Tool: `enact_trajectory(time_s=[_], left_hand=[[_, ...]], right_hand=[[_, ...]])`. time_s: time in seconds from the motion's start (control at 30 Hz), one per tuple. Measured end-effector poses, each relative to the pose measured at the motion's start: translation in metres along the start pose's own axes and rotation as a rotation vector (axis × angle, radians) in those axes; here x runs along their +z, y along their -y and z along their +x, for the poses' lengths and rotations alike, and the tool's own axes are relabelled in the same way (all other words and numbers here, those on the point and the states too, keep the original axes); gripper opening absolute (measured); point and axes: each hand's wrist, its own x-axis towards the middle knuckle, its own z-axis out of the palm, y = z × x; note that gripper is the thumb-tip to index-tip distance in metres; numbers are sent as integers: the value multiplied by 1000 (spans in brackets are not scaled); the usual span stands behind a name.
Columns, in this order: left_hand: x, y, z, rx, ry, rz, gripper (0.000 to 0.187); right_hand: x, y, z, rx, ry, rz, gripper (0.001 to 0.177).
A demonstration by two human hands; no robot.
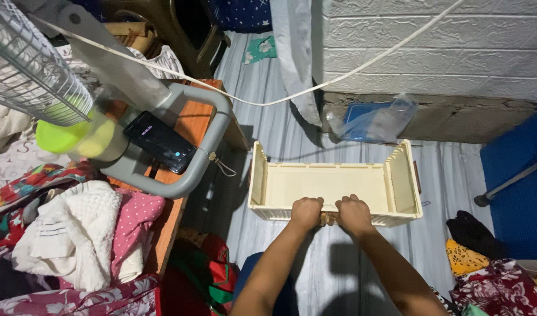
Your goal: The person opens a stack of beige plastic storage boxes, removes the top box, and then repeatedly takes apart and reassembles the box by detaching and reattaching its side panels and lid. The person handles the box components by hand without using tools.
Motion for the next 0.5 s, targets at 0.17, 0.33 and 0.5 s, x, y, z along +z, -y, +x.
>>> enact_trajectory(time_s=[0.17,0.33,0.5], left_hand=[[2,5,-5,16,-32,27,10],[-26,16,-30,144,-252,-7,23],[-63,72,-76,-374,-476,-957,42]], right_hand=[[0,-1,-2,-17,-15,31,42],[-21,6,-1,-43,83,63,43],[-38,51,20,-101,130,173,54]])
